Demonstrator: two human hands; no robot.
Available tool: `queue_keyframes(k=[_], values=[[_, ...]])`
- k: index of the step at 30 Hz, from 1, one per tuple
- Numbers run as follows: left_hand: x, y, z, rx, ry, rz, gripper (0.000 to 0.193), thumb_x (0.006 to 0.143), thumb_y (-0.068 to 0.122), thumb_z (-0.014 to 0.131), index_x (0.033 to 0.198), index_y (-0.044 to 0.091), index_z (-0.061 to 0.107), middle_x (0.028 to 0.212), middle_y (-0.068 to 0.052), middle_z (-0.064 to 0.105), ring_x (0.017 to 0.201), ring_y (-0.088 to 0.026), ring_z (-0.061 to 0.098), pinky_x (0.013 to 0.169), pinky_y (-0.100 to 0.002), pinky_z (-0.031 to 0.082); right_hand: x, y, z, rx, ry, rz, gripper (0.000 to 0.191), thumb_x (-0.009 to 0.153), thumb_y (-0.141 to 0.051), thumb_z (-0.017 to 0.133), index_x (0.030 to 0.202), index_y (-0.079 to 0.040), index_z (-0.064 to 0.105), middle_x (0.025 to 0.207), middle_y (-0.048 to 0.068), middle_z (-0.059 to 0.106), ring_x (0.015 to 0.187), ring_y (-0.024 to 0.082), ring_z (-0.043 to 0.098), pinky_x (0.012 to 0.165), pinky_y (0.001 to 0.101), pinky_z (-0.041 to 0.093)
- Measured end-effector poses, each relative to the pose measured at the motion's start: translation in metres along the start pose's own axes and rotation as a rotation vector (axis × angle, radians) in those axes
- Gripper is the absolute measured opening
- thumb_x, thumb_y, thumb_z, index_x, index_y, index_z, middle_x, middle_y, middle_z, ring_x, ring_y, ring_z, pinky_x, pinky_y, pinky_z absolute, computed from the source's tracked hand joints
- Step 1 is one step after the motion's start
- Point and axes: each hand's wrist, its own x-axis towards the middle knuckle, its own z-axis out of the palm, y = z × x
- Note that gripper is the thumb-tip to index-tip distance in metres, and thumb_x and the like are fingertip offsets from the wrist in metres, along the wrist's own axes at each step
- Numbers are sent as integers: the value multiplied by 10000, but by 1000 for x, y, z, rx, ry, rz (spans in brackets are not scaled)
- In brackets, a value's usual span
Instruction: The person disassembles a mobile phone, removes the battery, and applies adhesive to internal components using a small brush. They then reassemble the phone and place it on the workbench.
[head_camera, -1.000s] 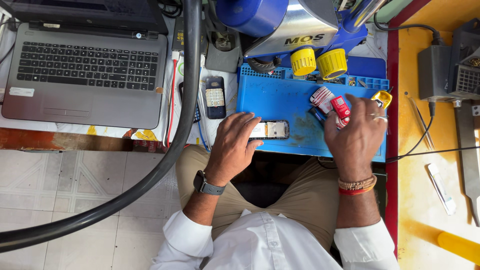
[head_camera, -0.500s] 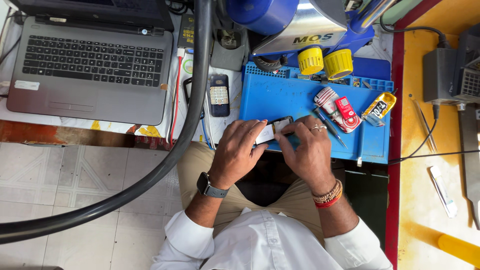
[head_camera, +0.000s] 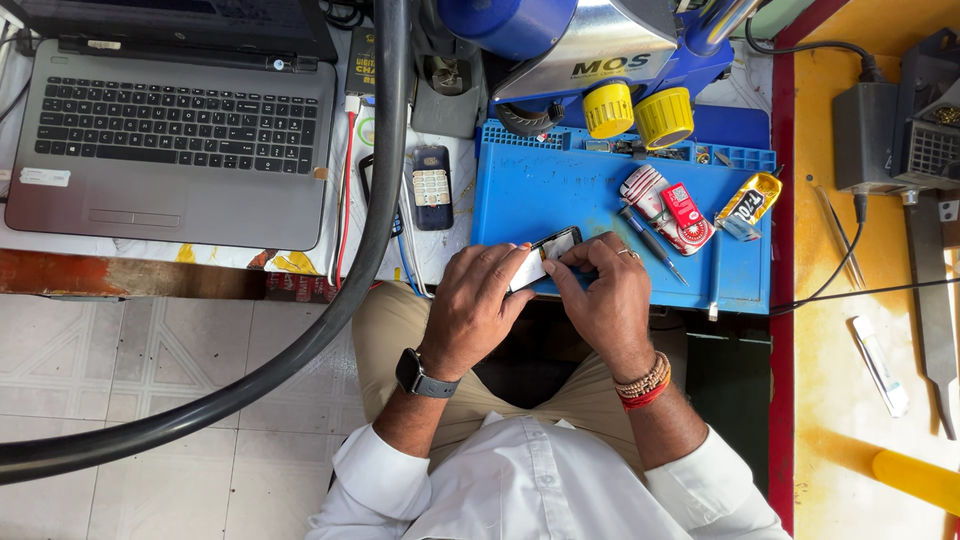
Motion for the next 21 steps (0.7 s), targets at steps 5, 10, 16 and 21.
queue_keyframes(k=[5, 10, 16, 21], values=[[-2, 0, 2, 17, 5, 16, 706, 793, 97, 890, 1404, 47, 542, 1265, -123, 647, 1146, -312, 620, 997, -442, 520, -4, -4, 3, -35, 50, -48, 162, 816, -139, 829, 866, -46, 706, 835, 70, 674, 729, 232, 656, 712, 387, 491], [-3, -2, 3, -3, 10, 13, 704, 786, 84, 889, 1400, 47, 546, 1275, -124, 648, 1154, -317, 622, 999, -441, 523, -8, -5, 8, -96, 103, -127, 98, 846, -88, 772, 885, -47, 692, 863, 63, 686, 749, 241, 656, 742, 409, 460], [0, -11, 2, -93, -1, -35, 666, 779, 78, 884, 1366, 50, 571, 1254, -105, 687, 1158, -310, 631, 1002, -435, 523, -7, 2, 9, -98, 48, -76, 87, 840, -97, 750, 846, -54, 675, 774, 49, 624, 715, 244, 612, 720, 415, 448], [15, -26, 5, -166, -69, -31, 618, 785, 93, 883, 1330, 62, 593, 1246, -86, 701, 1142, -288, 641, 977, -419, 535, -3, 7, 5, -101, 8, 22, 108, 859, -122, 750, 838, -44, 679, 693, 61, 552, 639, 250, 554, 655, 416, 433]])
